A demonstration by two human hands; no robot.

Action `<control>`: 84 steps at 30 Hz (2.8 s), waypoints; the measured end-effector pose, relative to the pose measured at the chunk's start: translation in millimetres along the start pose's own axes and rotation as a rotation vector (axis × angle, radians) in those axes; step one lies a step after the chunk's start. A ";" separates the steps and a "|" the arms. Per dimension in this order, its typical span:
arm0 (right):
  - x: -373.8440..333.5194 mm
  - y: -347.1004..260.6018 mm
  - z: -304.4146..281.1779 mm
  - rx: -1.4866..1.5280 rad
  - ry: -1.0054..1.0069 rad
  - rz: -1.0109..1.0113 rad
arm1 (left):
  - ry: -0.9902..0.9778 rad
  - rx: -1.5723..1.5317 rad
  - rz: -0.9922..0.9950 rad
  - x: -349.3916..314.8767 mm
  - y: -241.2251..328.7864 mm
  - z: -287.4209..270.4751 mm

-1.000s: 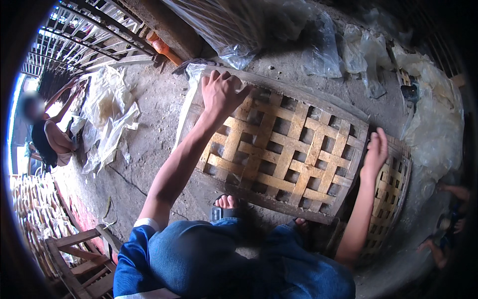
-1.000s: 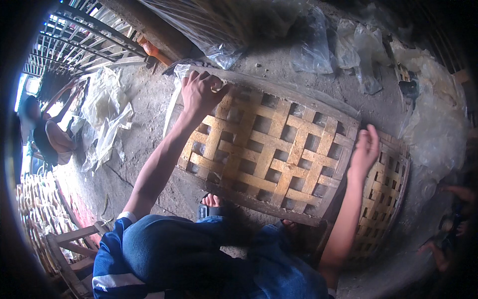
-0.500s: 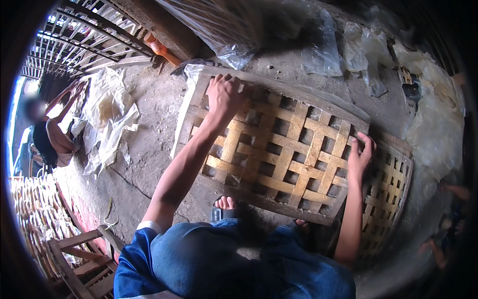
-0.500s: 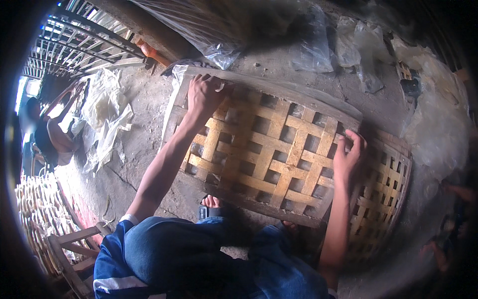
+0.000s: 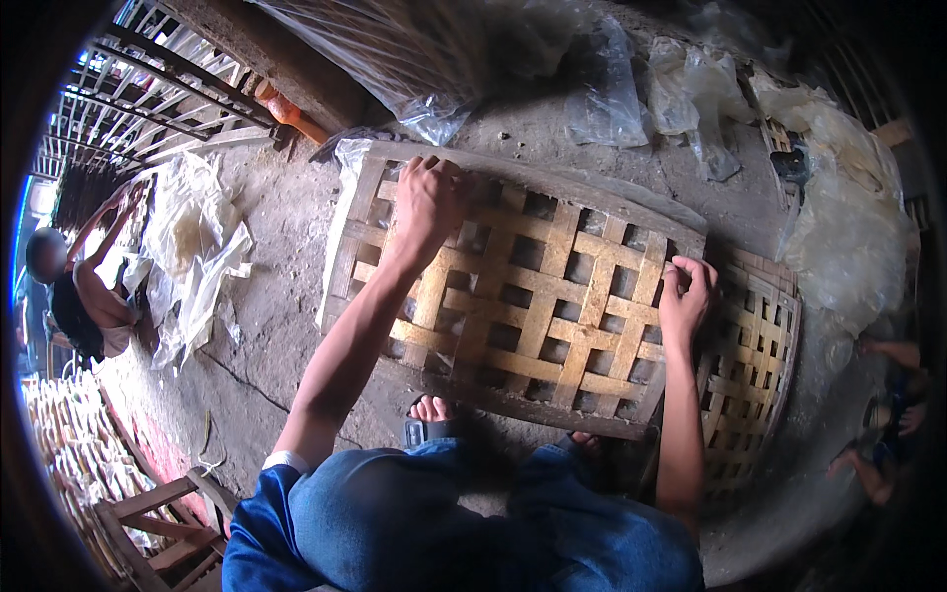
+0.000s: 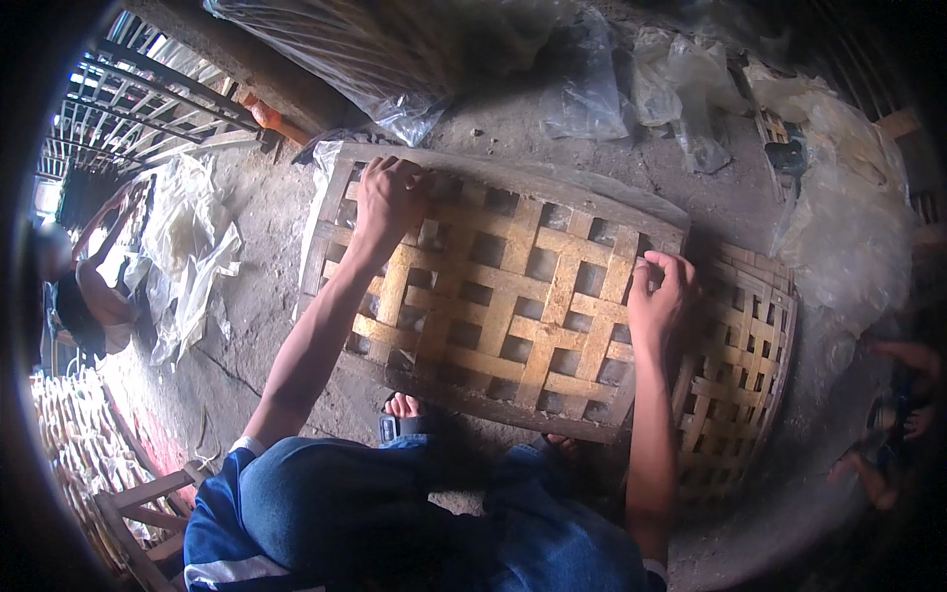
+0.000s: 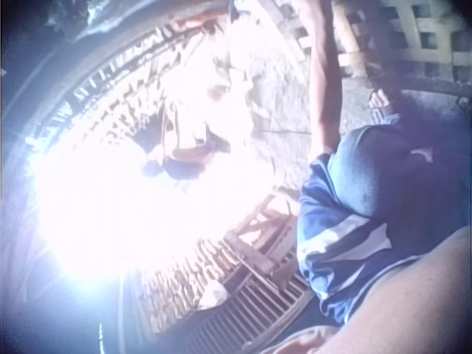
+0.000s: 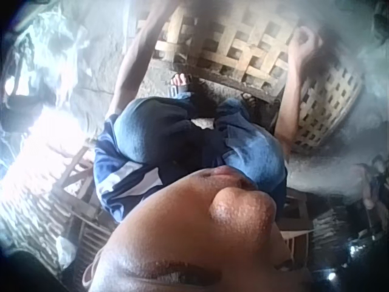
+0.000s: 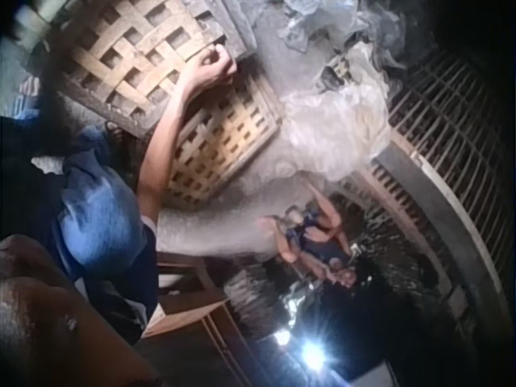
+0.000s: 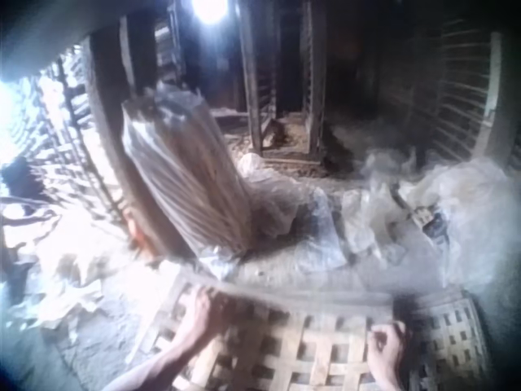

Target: The person assembles a woven tray by placing a plastic sheet over a rectangular woven frame, pressing it down, and adjusting the edges. They repeat this process with a second tray, aligning and smoothing the plastic covering.

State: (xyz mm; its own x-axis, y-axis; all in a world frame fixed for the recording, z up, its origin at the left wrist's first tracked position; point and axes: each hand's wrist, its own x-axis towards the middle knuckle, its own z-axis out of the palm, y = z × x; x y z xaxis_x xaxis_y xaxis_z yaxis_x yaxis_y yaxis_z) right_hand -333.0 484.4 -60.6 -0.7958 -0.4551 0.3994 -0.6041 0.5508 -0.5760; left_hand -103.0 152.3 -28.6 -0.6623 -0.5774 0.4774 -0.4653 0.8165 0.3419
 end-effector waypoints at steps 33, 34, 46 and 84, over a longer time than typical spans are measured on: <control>-2.3 -3.7 2.6 0.052 -0.008 0.009 | 0.359 0.387 -0.601 -66.0 -202.5 -139.0; -2.5 -9.7 -0.4 0.017 -0.020 0.010 | 0.326 0.373 -0.661 -78.8 -212.5 -143.2; -0.6 2.5 -6.3 0.061 -0.023 0.014 | 0.135 0.085 -0.091 -41.3 -99.9 -95.5; -1.1 -0.5 -6.0 0.070 -0.029 0.096 | 0.435 0.044 -0.682 -3.2 -162.4 -105.2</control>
State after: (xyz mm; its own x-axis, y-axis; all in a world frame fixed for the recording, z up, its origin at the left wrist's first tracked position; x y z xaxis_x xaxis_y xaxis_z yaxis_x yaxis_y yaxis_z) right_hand -332.1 488.9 -56.5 -0.8474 -0.4237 0.3198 -0.5202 0.5427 -0.6594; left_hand 36.5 21.0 -0.4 0.0591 -0.8906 0.4510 -0.7127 0.2787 0.6437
